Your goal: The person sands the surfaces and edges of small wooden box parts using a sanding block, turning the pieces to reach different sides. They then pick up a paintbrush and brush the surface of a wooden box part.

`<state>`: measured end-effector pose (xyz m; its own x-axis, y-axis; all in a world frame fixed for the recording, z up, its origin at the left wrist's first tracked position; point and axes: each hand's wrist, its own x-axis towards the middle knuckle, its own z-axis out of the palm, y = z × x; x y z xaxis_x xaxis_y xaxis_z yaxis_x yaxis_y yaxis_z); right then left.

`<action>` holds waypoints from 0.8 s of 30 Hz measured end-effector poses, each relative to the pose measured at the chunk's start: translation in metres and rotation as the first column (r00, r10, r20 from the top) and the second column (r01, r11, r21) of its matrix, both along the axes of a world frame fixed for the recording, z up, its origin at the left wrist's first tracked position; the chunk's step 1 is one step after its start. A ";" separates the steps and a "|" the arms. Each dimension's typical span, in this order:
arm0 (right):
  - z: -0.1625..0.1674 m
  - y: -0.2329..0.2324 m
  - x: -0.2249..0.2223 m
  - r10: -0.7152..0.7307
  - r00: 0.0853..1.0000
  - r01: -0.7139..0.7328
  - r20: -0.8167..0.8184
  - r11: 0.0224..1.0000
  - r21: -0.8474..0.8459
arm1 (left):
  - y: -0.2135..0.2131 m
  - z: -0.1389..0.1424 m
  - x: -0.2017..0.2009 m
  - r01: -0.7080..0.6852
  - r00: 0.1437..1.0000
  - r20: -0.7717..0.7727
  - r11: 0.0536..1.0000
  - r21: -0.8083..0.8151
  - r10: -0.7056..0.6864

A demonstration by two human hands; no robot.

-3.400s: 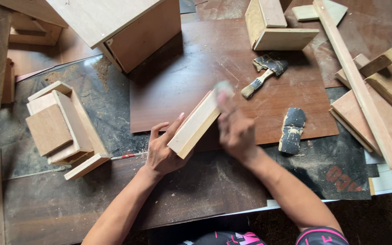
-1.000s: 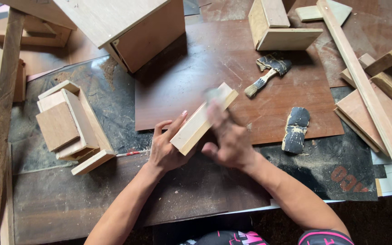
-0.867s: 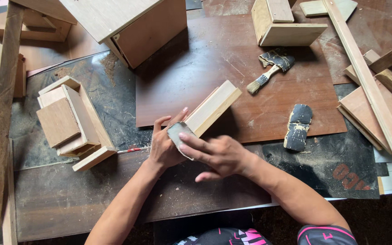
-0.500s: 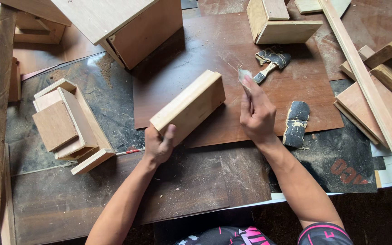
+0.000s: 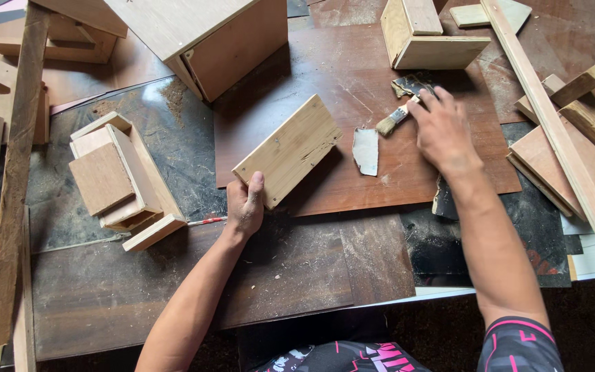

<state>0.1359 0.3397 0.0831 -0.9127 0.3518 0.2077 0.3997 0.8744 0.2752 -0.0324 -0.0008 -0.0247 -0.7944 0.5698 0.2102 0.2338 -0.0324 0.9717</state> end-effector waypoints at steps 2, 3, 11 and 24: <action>0.009 0.005 -0.001 -0.041 0.996 0.047 0.083 0.997 -0.067 | 0.001 0.003 0.000 -0.007 1.000 -0.014 1.000 -0.012 0.007; 0.012 0.005 -0.005 -0.055 0.991 0.068 0.125 0.993 -0.101 | 0.001 0.004 0.000 -0.015 1.000 -0.021 1.000 -0.020 0.015; 0.064 -0.008 -0.026 -0.085 0.962 0.190 0.261 0.892 -0.409 | 0.002 0.006 -0.002 0.013 1.000 0.010 1.000 -0.004 -0.012; 0.120 -0.047 -0.040 0.011 0.975 -0.159 -0.221 0.730 -0.665 | -0.004 -0.003 -0.002 -0.010 0.999 0.053 1.000 -0.010 0.011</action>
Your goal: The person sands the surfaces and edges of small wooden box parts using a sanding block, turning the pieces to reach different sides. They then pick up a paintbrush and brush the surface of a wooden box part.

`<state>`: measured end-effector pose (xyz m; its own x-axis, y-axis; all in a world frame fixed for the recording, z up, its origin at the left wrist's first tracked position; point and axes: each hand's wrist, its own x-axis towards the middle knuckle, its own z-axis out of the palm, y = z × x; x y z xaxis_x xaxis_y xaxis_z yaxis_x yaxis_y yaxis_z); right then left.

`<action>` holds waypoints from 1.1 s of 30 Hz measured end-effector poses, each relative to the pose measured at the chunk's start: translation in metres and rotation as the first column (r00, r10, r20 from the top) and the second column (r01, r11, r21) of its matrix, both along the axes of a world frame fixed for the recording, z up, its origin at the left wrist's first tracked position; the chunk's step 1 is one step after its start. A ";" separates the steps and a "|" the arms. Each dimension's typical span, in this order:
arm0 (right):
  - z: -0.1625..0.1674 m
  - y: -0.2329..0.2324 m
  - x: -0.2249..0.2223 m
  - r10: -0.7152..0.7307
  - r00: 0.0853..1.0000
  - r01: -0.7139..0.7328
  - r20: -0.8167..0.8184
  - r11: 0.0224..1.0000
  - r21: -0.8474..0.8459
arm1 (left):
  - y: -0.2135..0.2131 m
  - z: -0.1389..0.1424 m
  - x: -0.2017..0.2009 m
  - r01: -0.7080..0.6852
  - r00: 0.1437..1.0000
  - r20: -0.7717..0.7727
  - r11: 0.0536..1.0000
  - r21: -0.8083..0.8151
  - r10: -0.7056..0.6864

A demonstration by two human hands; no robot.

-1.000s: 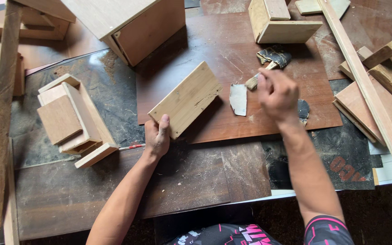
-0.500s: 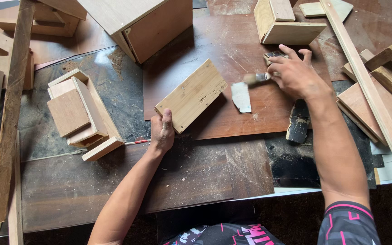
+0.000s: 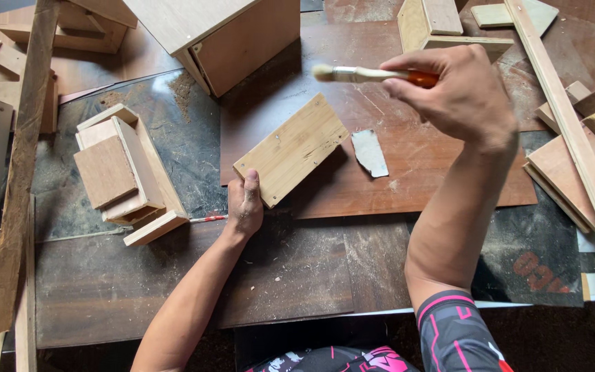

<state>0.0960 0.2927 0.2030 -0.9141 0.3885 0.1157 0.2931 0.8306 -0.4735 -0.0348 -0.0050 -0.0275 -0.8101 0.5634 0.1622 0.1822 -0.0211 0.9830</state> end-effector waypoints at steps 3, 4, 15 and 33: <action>-0.010 0.001 -0.017 0.160 0.960 -0.131 -0.231 0.982 0.135 | -0.002 -0.003 0.001 -0.002 1.000 0.027 0.999 0.047 0.001; -0.013 0.002 -0.020 0.148 0.968 -0.128 -0.205 0.986 0.110 | -0.003 -0.004 0.002 0.002 0.999 0.033 0.999 0.044 -0.004; -0.019 0.000 -0.042 0.284 0.947 -0.301 -0.153 0.948 -0.106 | -0.010 -0.019 -0.001 0.000 0.997 0.071 0.997 -0.082 0.006; -0.001 0.007 -0.022 0.398 0.897 -0.369 0.192 0.914 -0.171 | -0.008 -0.010 0.000 -0.004 0.995 0.105 0.999 0.038 0.000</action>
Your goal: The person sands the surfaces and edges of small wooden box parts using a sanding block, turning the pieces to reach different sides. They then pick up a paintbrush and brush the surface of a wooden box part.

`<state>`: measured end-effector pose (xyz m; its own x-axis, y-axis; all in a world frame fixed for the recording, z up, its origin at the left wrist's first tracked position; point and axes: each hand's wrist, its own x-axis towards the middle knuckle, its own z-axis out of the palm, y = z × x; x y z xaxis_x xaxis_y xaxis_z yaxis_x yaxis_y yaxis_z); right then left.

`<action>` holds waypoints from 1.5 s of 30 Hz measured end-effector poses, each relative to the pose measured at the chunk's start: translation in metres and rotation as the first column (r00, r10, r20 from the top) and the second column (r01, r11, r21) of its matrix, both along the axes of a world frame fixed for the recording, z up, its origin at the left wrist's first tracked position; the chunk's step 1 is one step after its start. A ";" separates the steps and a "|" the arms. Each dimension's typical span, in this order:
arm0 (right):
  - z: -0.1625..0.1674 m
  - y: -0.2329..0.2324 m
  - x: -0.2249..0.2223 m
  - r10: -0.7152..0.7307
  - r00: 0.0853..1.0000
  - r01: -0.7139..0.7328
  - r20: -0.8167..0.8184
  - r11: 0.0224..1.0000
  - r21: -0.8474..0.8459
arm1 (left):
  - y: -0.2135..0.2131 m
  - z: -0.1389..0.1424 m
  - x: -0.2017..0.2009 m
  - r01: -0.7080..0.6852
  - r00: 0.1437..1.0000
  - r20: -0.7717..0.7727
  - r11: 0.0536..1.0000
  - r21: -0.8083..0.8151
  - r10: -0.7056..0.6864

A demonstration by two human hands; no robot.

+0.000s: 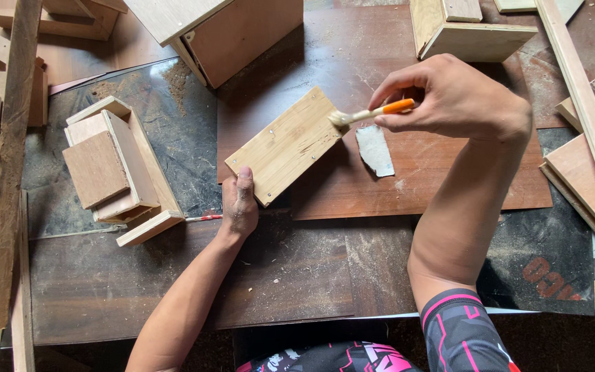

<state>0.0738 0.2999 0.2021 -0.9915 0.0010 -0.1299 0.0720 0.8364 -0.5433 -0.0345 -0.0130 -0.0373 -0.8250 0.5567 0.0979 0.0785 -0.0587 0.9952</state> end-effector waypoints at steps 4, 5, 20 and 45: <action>0.002 0.002 0.002 0.007 1.000 -0.007 -0.009 0.998 0.056 | -0.002 -0.008 -0.001 0.000 1.000 0.002 1.000 -0.010 0.000; 0.001 0.001 0.001 -0.016 1.000 0.015 0.004 0.998 0.055 | -0.002 -0.011 -0.002 -0.004 1.000 -0.004 1.000 -0.019 0.004; -0.008 0.000 -0.011 0.047 0.999 -0.047 0.002 0.997 -0.065 | -0.003 -0.003 0.000 -0.005 0.999 -0.042 0.999 -0.045 0.003; -0.024 -0.003 -0.029 0.049 0.944 -0.176 -0.326 0.911 -0.373 | -0.003 -0.008 0.000 0.008 0.997 -0.071 1.000 -0.012 -0.009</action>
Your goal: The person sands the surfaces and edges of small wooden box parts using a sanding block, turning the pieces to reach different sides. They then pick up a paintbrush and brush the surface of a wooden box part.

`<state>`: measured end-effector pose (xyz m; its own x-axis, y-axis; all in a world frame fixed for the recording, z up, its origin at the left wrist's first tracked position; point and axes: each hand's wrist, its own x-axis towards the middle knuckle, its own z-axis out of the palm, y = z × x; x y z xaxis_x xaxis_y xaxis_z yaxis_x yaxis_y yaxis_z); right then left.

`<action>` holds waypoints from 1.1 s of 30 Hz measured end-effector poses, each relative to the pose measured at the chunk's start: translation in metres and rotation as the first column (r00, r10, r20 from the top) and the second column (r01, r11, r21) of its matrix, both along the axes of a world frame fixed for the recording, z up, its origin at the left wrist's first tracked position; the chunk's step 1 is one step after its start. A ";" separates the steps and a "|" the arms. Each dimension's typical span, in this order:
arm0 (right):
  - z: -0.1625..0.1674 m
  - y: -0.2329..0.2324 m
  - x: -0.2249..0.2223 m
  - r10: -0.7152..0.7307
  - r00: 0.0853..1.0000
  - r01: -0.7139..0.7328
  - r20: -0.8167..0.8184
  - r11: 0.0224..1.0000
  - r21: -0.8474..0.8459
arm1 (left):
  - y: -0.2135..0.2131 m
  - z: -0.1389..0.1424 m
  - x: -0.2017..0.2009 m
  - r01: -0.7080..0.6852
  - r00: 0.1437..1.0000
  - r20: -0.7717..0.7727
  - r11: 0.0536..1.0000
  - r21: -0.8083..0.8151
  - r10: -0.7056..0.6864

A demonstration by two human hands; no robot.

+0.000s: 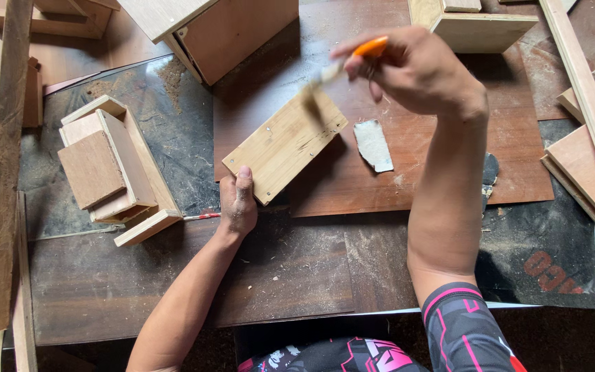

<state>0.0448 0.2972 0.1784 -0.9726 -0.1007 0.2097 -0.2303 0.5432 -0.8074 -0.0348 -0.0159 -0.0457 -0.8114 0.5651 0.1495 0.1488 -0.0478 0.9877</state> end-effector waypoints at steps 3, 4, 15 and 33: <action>-0.001 0.002 -0.002 -0.117 0.993 0.115 0.012 0.987 0.114 | 0.000 0.001 0.000 -0.006 0.999 0.041 0.997 -0.073 0.009; -0.001 0.002 -0.002 -0.045 0.996 0.035 0.077 0.992 0.120 | -0.001 0.001 0.000 -0.006 1.000 0.020 0.999 -0.051 0.007; -0.003 -0.007 -0.009 0.062 0.997 -0.065 0.049 0.996 0.057 | 0.001 0.026 -0.006 -0.040 0.957 0.289 0.973 0.225 -0.027; 0.000 -0.031 -0.012 -0.240 0.966 0.258 -0.097 0.853 0.453 | -0.011 0.018 -0.019 0.124 0.926 0.297 0.931 0.342 -0.233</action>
